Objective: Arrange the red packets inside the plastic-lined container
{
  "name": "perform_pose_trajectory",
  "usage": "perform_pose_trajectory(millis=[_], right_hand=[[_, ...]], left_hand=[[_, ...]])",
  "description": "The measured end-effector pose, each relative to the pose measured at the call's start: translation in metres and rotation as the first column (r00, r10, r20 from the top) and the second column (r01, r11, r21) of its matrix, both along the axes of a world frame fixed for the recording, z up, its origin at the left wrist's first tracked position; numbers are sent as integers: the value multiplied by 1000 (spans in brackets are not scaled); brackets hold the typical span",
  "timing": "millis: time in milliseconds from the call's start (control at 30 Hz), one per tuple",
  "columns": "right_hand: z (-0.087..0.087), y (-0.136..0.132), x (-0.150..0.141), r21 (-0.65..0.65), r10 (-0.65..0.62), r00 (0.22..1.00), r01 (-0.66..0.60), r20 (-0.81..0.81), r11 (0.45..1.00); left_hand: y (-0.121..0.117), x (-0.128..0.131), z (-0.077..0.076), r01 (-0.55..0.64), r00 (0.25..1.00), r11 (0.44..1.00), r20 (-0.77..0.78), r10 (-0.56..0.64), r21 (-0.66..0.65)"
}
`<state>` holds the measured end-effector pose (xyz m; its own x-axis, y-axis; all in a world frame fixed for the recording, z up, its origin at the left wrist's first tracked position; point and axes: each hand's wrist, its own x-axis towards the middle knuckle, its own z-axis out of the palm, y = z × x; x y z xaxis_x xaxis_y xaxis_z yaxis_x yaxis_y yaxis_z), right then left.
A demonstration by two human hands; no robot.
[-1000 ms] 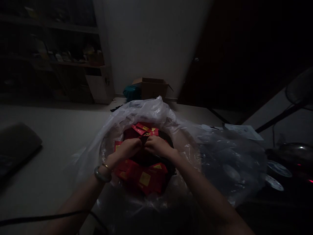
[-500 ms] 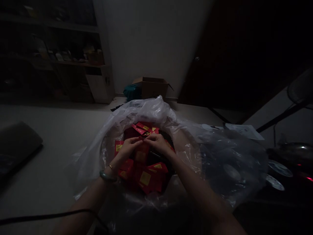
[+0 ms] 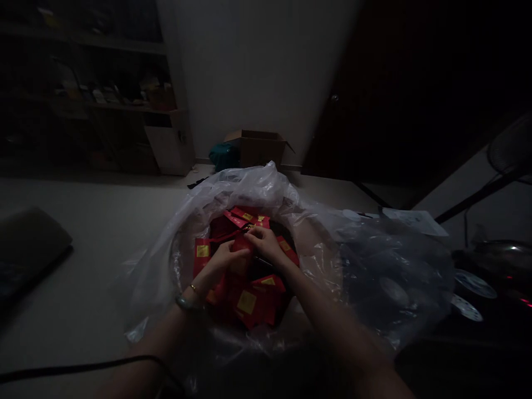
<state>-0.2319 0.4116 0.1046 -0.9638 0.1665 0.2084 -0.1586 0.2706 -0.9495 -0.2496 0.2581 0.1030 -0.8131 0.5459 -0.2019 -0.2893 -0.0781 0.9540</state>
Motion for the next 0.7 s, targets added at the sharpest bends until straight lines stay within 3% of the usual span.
perform_pose_trajectory(millis=[167, 300, 467, 567, 700], right_hand=[[3, -1, -2, 10, 139, 990, -139, 31, 990], [4, 0, -7, 3, 166, 982, -167, 91, 986], [-2, 6, -17, -63, -8, 997, 13, 83, 998], [-2, 11, -16, 57, -97, 993, 93, 74, 994], [4, 9, -5, 138, 84, 993, -95, 84, 986]], left_hand=[[1, 4, -7, 14, 998, 998, -57, -18, -64], [2, 6, -10, 7, 995, 989, -101, -22, -146], [2, 6, -14, -22, 992, 987, -127, 2, -160], [1, 4, -16, -32, 995, 993, -99, 21, -113], [-1, 4, -16, -33, 999, 998, -18, 32, -54]])
